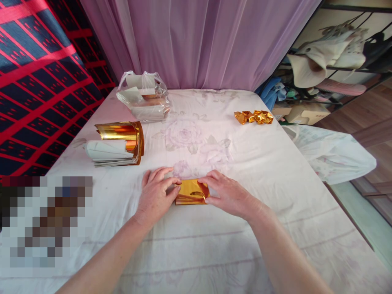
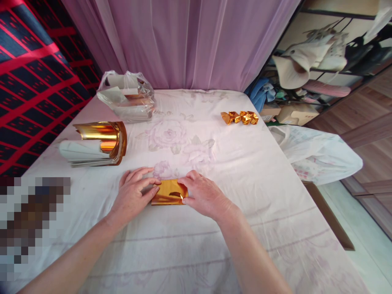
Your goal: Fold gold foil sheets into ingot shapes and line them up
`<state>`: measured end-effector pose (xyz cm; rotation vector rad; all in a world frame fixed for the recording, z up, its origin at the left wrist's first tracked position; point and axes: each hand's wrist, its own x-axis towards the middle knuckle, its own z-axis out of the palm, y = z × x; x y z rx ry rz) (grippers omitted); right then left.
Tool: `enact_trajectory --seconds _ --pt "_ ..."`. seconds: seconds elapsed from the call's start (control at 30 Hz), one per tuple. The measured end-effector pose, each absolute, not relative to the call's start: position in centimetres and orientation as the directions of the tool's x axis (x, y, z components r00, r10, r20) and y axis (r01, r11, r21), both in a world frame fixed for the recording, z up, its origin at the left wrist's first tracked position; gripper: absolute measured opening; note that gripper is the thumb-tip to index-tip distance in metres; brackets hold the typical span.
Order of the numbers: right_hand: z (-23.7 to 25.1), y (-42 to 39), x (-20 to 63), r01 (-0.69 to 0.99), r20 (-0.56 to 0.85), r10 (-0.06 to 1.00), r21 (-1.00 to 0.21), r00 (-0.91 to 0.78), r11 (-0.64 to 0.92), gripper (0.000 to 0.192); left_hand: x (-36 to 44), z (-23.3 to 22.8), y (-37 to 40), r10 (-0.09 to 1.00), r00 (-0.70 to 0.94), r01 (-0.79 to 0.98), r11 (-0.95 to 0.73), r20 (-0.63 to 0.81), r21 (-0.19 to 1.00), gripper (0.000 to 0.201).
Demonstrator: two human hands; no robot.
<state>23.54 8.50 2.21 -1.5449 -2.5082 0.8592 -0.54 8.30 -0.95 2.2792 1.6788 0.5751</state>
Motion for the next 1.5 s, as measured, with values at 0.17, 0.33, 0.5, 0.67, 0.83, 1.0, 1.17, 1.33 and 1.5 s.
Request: enact_trajectory --seconds 0.17,0.33,0.5,0.67,0.83,1.0,1.17,1.33,1.5 --pt "2.5 8.3 23.4 0.808 -0.234 0.84 -0.484 -0.489 0.335 0.043 -0.6 -0.9 8.3 0.952 0.261 0.852 -0.305 0.16 0.425 0.014" --pt "2.2 8.5 23.9 0.767 -0.215 0.827 -0.543 -0.52 0.341 0.048 -0.6 -0.9 8.3 0.951 0.263 0.855 -0.307 0.161 0.418 0.013" --pt "2.2 8.5 24.1 0.747 -0.213 0.817 -0.571 -0.536 0.342 0.051 -0.6 -0.8 8.3 0.954 0.265 0.857 -0.301 0.142 0.418 0.013" --pt "2.7 8.2 23.7 0.788 -0.239 0.827 -0.516 -0.508 0.336 0.047 -0.6 -0.6 8.2 0.956 0.27 0.854 -0.292 0.113 0.431 0.016" --pt "3.5 7.9 23.1 0.829 -0.256 0.842 -0.451 -0.475 0.331 0.024 -0.5 -0.6 8.2 0.957 0.268 0.854 -0.29 0.113 0.432 0.016" --pt "3.9 7.6 22.5 0.875 -0.327 0.83 -0.342 -0.452 0.343 0.01 -0.5 -0.6 8.2 0.957 0.266 0.853 -0.29 0.117 0.434 0.016" --pt "3.6 7.4 22.4 0.834 -0.311 0.803 -0.412 -0.507 0.367 0.023 -0.6 -0.5 8.2 0.956 0.268 0.848 -0.293 0.119 0.442 0.016" --pt "3.6 7.5 22.1 0.849 -0.298 0.831 -0.409 -0.47 0.334 0.02 -0.6 -0.4 8.2 0.956 0.272 0.848 -0.294 0.114 0.441 0.015" --pt "3.5 7.4 21.2 0.905 -0.293 0.885 -0.34 -0.36 0.256 0.023 -0.6 -0.5 8.2 0.956 0.271 0.848 -0.293 0.114 0.441 0.016"
